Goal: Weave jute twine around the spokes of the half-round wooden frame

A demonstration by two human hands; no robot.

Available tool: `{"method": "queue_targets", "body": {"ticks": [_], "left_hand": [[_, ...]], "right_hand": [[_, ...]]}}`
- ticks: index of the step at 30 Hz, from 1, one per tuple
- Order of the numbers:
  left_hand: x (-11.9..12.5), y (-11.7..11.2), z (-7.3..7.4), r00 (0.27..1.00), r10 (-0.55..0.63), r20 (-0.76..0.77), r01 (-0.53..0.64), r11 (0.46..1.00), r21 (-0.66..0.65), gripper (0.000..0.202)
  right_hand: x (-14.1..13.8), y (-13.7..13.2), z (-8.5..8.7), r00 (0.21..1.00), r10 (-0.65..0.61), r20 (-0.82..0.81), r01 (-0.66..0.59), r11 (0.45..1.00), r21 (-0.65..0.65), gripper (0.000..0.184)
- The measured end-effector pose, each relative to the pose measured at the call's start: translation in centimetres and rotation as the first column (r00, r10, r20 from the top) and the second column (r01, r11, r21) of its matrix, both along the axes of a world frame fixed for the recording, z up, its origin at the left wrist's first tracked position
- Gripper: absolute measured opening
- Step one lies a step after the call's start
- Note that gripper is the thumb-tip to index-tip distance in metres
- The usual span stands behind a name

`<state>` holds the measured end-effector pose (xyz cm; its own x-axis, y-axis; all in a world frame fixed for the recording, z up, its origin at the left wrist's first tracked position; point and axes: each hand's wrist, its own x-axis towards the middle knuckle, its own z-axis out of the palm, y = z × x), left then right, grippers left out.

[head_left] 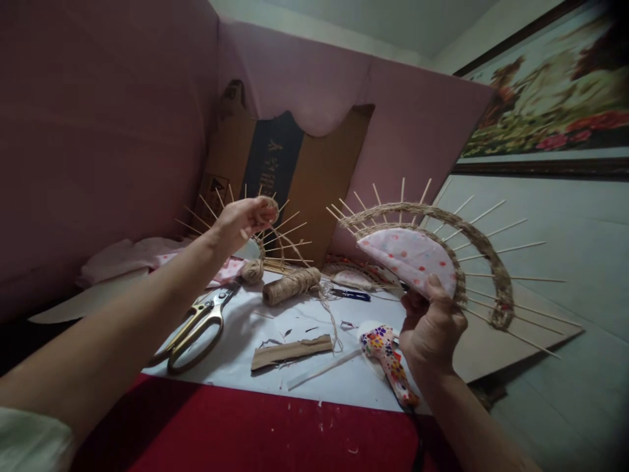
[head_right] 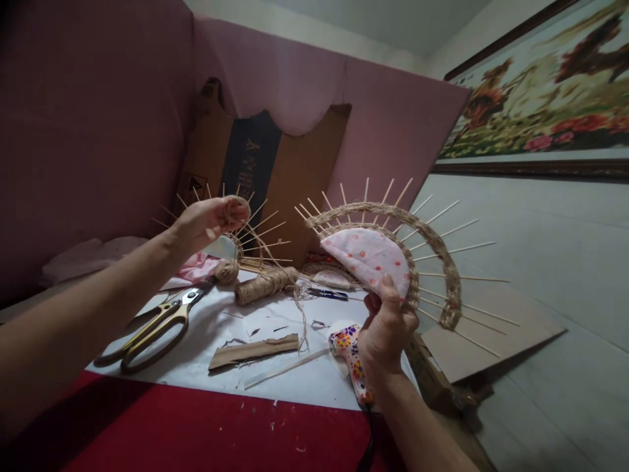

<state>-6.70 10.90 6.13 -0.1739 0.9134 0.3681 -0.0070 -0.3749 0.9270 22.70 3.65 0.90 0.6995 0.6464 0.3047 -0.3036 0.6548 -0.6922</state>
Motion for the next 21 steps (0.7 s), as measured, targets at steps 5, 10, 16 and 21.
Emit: {"method": "queue_targets", "body": {"ticks": [5,10,16,21], "left_hand": [[-1.9,1.4,-1.0,0.940,0.086,-0.330,-0.113,0.991,-0.065,0.031],[-3.6,1.0,-4.6,0.745,0.153,-0.649,-0.274,0.958,-0.089,0.018],[-2.2,0.2,-7.5,0.579,0.047,-0.814,-0.170,0.983,-0.065,0.034],[-0.6,0.0,-5.8,0.598,0.081,-0.798,-0.119,0.993,0.012,0.033]], "right_hand": [[-0.1,-0.1,0.1,1.000,0.030,-0.003,-0.030,1.000,0.003,0.018],[-0.1,-0.2,-0.1,0.998,0.050,0.033,-0.050,0.999,0.011,0.019],[-0.5,-0.1,-0.6,0.998,0.046,0.043,-0.046,0.999,-0.010,0.021],[-0.5,-0.1,-0.9,0.997,0.045,0.064,-0.046,0.999,0.007,0.020]]}}
